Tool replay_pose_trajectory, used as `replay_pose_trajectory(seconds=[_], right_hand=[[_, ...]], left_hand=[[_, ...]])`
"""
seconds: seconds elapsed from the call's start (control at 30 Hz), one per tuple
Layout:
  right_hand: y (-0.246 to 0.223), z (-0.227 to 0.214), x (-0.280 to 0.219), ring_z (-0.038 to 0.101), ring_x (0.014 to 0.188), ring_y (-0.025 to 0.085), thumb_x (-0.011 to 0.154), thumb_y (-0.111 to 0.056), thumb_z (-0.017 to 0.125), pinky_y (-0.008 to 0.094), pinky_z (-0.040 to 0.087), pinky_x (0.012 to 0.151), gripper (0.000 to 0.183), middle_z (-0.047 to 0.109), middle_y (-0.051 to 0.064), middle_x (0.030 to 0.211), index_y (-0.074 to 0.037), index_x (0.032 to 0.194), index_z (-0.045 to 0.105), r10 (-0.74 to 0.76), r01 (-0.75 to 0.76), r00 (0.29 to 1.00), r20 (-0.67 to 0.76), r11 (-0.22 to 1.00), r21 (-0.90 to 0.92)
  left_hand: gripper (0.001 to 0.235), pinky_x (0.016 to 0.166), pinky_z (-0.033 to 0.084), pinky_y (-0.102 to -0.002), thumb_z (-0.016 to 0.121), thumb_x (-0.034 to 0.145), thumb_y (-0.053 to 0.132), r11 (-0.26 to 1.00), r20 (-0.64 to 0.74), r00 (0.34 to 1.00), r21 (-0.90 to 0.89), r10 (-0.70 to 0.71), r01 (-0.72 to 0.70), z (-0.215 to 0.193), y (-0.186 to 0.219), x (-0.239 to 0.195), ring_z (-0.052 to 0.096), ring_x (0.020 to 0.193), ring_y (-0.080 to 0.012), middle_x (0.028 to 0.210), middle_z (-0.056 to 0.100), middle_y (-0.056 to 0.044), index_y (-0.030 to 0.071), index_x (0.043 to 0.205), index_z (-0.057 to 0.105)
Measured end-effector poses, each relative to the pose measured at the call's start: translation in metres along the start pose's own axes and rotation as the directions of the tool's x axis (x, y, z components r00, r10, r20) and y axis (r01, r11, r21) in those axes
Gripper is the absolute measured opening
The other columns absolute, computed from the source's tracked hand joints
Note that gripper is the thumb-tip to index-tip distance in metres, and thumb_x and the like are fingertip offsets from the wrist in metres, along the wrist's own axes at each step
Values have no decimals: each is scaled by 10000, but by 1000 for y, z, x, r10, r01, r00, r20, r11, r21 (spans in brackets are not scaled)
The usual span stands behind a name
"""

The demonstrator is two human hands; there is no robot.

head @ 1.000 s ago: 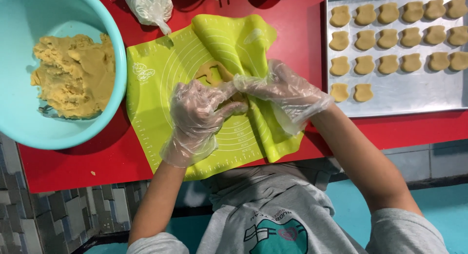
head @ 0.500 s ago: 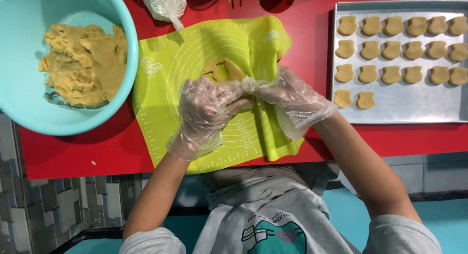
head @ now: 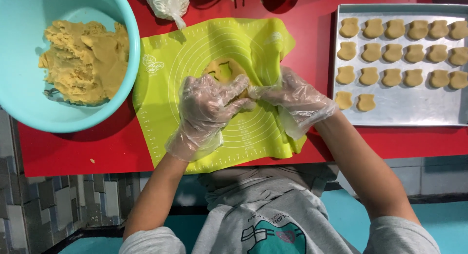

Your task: Cutting cookie shapes from dough using a cutter and placing them on a baking tray.

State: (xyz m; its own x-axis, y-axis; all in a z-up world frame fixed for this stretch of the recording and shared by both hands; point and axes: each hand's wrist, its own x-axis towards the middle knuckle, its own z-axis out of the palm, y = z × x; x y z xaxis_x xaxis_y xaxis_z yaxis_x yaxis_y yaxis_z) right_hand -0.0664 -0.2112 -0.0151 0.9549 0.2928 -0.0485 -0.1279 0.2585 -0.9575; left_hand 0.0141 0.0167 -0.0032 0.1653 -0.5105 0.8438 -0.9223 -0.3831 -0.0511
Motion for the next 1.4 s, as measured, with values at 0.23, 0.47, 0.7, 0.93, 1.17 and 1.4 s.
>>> replay_pose_trajectory(seconds=[0.23, 0.47, 0.7, 0.93, 1.17, 1.4], right_hand=[[62, -51, -13, 686, 750, 132, 925, -189, 744, 232, 586, 681, 161, 686, 50, 904, -78, 1023, 681, 127, -112, 987, -100, 984, 137], [44, -40, -12, 722, 956, 269, 839, -254, 795, 375, 594, 876, 410, 717, 140, 1068, -44, 1153, 636, 189, -232, 935, -299, 966, -115], [-9, 2, -10, 729, 885, 426, 705, -555, 923, 489, 615, 687, 847, 707, 205, 955, -26, 1207, 493, -255, -349, 839, -480, 425, -835], [-73, 47, -14, 551, 1078, 215, 1009, -212, 668, 359, 467, 961, 291, 558, 82, 1201, -69, 1238, 559, -498, -112, 863, -89, -16, -994], [-57, 49, 22, 557, 522, 146, 799, -449, 847, 270, 446, 446, 412, 610, 12, 703, -77, 869, 684, -134, 83, 990, 38, 343, -936], [-48, 39, 30, 654, 798, 243, 728, -422, 897, 339, 559, 686, 615, 672, 101, 1005, -50, 1185, 719, -50, -14, 998, -38, 406, -914]], left_hand=[[421, 1039, 359, -353, 606, 953, 637, 986, 118, 980, 79, -158, 149, -2, 9, -5, 693, 739, -150, 865, 783, 82, 249, 920, 765], [310, 957, 537, -415, 604, 1085, 333, 998, 358, 934, -62, -2, 26, -35, 2, 26, 628, 903, -136, 1004, 541, -42, 150, 1334, 576], [489, 675, 576, -241, 526, 949, 760, 954, 142, 952, -92, -272, 287, -4, -2, -3, 585, 661, -57, 886, 678, 137, 308, 1023, 698], [288, 572, 517, -268, 565, 1132, 353, 961, -2, 971, 143, -239, 237, 1, -18, 12, 530, 554, -79, 826, 659, 35, 85, 1223, 514], [125, 436, 409, -195, 594, 1078, 159, 970, 138, 977, 205, -162, 132, 31, -62, 24, 424, 510, -41, 675, 466, 106, 138, 1049, 474], [161, 462, 534, -234, 668, 1028, 122, 909, 262, 904, -158, -338, 385, 38, -57, 25, 651, 551, -131, 707, 693, -28, 84, 877, 708]])
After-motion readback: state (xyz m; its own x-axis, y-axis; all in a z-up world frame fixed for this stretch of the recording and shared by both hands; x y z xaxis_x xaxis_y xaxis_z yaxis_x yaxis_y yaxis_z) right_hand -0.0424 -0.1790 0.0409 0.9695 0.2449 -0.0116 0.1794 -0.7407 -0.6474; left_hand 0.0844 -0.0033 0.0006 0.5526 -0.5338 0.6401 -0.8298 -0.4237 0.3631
